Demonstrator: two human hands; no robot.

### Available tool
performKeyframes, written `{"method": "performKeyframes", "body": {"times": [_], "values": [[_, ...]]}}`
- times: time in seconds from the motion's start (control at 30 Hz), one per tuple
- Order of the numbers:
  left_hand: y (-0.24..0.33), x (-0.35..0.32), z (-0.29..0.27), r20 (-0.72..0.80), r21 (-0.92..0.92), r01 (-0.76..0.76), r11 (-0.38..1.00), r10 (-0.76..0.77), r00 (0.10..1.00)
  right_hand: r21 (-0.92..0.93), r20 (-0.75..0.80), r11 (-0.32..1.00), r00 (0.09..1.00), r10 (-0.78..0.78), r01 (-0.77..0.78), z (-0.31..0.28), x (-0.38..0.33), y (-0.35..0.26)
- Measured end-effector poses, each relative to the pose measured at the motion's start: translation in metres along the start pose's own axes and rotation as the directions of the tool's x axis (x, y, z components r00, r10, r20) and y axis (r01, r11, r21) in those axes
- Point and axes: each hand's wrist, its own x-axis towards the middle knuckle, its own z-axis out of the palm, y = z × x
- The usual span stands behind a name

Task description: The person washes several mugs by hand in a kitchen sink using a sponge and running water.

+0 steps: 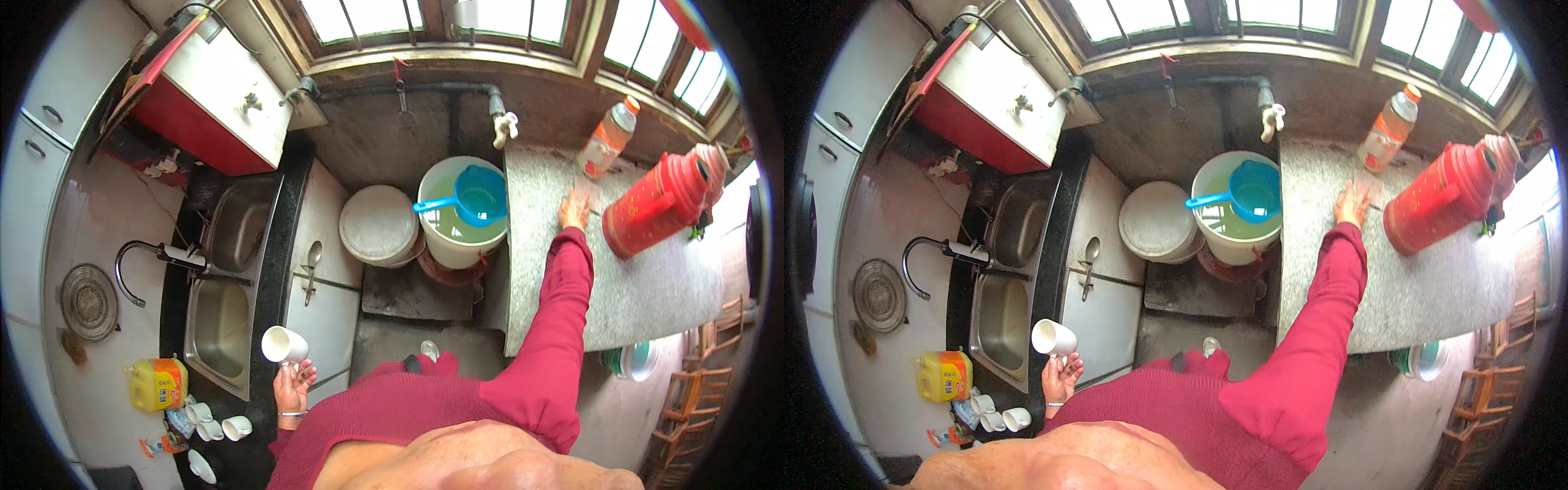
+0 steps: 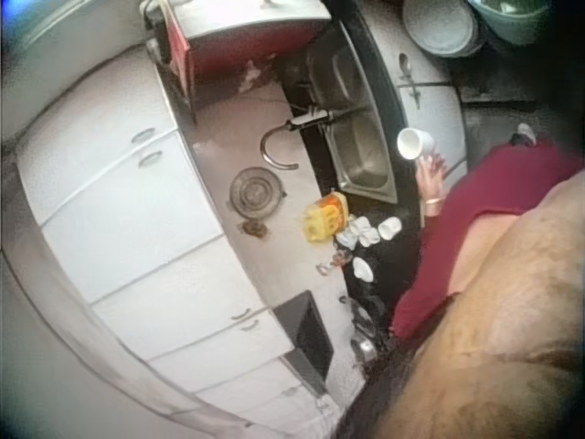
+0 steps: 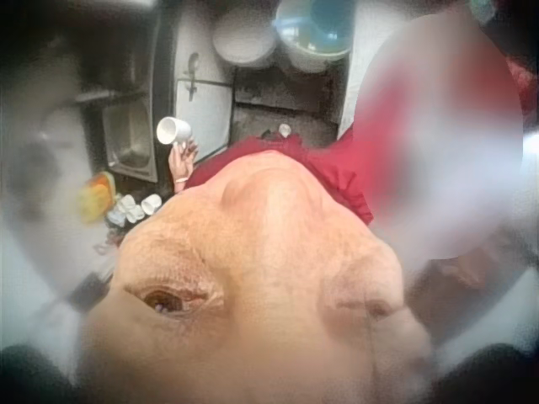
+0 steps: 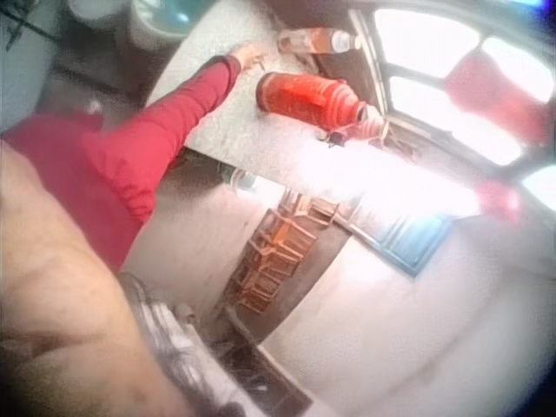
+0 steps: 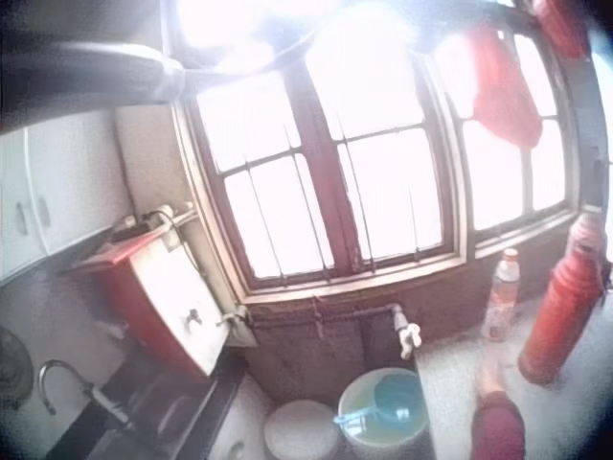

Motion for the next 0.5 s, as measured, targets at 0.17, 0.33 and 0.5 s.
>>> {"method": "performKeyframes", "body": {"times": [0.17,0.33,0.5], "values": [[-0.001,0.01,0.011,0.016,-0.021,0.004,1.0,-0.004,1.0,-0.193,0.228,0.979,0.968,0.109,-0.065,-0.046,0.0,-0.021],[-0.004,0.013,0.019,0.003,-0.022,0.029,0.999,-0.029,1.0,-0.15,0.012,0.988,1.0,0.024,-0.022,-0.008,0.024,0.021],[-0.007,0.011,0.015,-0.024,-0.037,0.003,0.999,-0.003,1.0,-0.117,-0.331,0.943,0.883,-0.332,0.31,-0.013,0.046,0.037]]}}
